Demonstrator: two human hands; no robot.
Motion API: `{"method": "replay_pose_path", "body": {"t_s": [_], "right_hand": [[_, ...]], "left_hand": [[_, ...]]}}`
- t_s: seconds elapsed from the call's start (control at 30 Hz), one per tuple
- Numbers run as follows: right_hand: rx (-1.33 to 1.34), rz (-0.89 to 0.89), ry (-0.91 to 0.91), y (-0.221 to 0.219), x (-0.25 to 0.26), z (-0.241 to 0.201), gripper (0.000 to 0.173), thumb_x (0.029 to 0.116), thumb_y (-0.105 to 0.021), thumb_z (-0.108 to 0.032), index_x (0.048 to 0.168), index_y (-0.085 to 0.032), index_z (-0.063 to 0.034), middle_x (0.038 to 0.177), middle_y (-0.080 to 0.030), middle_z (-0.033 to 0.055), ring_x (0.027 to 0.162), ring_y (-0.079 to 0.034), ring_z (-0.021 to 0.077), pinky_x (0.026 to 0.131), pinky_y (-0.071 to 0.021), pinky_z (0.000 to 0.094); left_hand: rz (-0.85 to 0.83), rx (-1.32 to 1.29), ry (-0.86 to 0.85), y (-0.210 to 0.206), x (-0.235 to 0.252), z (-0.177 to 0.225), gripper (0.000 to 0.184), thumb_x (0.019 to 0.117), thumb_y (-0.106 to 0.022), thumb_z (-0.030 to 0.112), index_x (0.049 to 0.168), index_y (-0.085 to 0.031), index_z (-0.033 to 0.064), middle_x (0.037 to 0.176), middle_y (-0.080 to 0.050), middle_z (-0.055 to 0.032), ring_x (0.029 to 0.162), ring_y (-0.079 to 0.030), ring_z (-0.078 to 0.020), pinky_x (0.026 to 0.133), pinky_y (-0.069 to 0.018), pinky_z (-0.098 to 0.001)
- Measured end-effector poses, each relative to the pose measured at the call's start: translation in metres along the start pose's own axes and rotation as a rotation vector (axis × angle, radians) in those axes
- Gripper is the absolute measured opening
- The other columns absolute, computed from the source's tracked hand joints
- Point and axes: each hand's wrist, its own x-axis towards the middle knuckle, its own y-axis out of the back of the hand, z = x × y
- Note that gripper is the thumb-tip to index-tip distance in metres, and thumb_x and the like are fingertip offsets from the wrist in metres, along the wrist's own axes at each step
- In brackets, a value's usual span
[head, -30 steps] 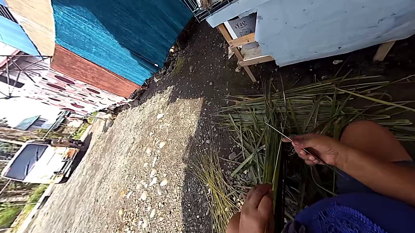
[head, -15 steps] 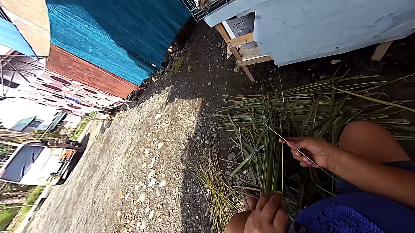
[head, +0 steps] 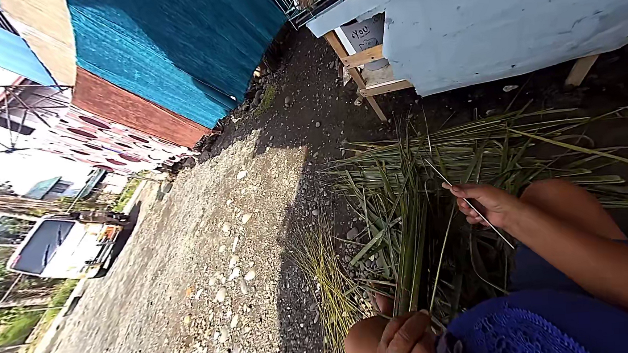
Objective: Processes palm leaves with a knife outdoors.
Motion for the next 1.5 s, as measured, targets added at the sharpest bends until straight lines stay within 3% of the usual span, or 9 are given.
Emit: {"method": "replay_pose_path", "body": {"t_s": [0.17,0.43,0.63,0.93,1.07,1.17,1.27,1.37,1.5], "right_hand": [[0.013,-0.194,0.032,0.002,-0.008,0.003,0.034,0.106,-0.053,-0.018,0.14,-0.051,-0.0167,0.063,-0.047,-0.0047,0.043,-0.045,0.0037,0.039,-0.0397,0.0174],[-0.174,-0.294,0.004,-0.001,-0.014,0.013,0.08,0.0996,-0.06,-0.008,0.164,-0.015,-0.0228,0.069,-0.047,-0.0009,0.046,-0.046,0.0069,0.041,-0.0401,0.0194],[-0.174,0.194,-0.088,0.014,0.011,0.021,0.033,0.1044,-0.06,-0.026,0.136,-0.058,-0.0153,0.061,-0.043,-0.0031,0.041,-0.039,0.0061,0.038,-0.0362,0.02],[-0.377,0.253,-0.016,0.013,0.012,0.029,0.031,0.1046,-0.06,-0.024,0.134,-0.061,-0.0131,0.063,-0.046,-0.0035,0.043,-0.039,0.0051,0.039,-0.0336,0.019],[-0.51,0.217,0.015,0.014,0.015,0.031,0.035,0.1042,-0.061,-0.022,0.137,-0.059,-0.0115,0.071,-0.049,-0.0011,0.047,-0.04,0.0059,0.042,-0.0349,0.0198],[-0.619,0.202,0.032,0.015,0.016,0.034,0.039,0.1035,-0.063,-0.021,0.14,-0.057,-0.0099,0.075,-0.051,0.0005,0.049,-0.04,0.0058,0.043,-0.0343,0.0207],[-0.735,0.215,0.04,0.017,0.018,0.035,0.038,0.1025,-0.065,-0.022,0.139,-0.06,-0.01,0.088,-0.056,0.0045,0.056,-0.041,0.008,0.049,-0.0355,0.0243],[-0.812,0.198,0.066,0.016,0.022,0.037,0.035,0.1023,-0.065,-0.022,0.135,-0.062,-0.0087,0.102,-0.062,0.0088,0.062,-0.045,0.0092,0.055,-0.039,0.0272],[-0.88,0.181,0.091,0.015,0.03,0.04,0.034,0.1019,-0.066,-0.02,0.132,-0.063,-0.0057,0.107,-0.062,0.0118,0.072,-0.049,0.0131,0.063,-0.0427,0.0324]], "left_hand": [[0.042,0.006,0.064,-0.001,-0.009,-0.01,0.009,0.1015,-0.057,0.003,0.094,-0.062,0.0048,0.108,-0.071,-0.0094,0.108,-0.069,-0.0151,0.096,-0.0566,-0.0261],[0.055,-0.003,0.064,-0.001,-0.014,-0.007,0.009,0.1021,-0.056,0.004,0.095,-0.06,0.0054,0.108,-0.07,-0.0094,0.109,-0.068,-0.0142,0.098,-0.0554,-0.0257],[0.142,0.045,0.139,0.023,-0.024,-0.002,0.009,0.1033,-0.057,0.008,0.095,-0.06,0.0074,0.111,-0.071,-0.0074,0.11,-0.068,-0.0145,0.095,-0.0563,-0.0282],[0.758,0.306,0.361,0.133,-0.063,-0.019,0.006,0.1059,-0.056,0.018,0.111,-0.057,0.0209,0.102,-0.073,0.0119,0.101,-0.073,-0.0108,0.092,-0.0606,-0.0337],[0.865,0.528,0.493,0.167,-0.085,-0.051,0.019,0.1073,-0.047,0.009,0.116,-0.049,-0.0067,0.09,-0.064,0.0063,0.078,-0.067,0.0006,0.076,-0.0591,-0.0245],[0.734,0.707,0.88,0.175,-0.101,-0.099,0.033,0.1069,-0.048,0.012,0.121,-0.056,-0.0168,0.096,-0.066,-0.0202,0.079,-0.067,-0.0161,0.077,-0.0573,-0.0334],[0.423,0.65,1.341,0.17,-0.132,-0.155,0.057,0.1055,-0.057,0.022,0.15,-0.04,-0.0086,0.138,-0.055,-0.0367,0.126,-0.057,-0.0497,0.108,-0.0423,-0.0606],[0.194,0.482,1.52,0.13,-0.138,-0.183,0.081,0.1019,-0.064,0.032,0.158,-0.023,-0.0091,0.158,-0.026,-0.04,0.146,-0.032,-0.0544,0.119,-0.0277,-0.0631],[-0.266,0.198,1.313,0.028,-0.094,-0.17,0.05,0.1028,-0.062,0.025,0.146,-0.053,0.0012,0.151,-0.048,-0.0266,0.14,-0.047,-0.0424,0.116,-0.0376,-0.0566]]}}
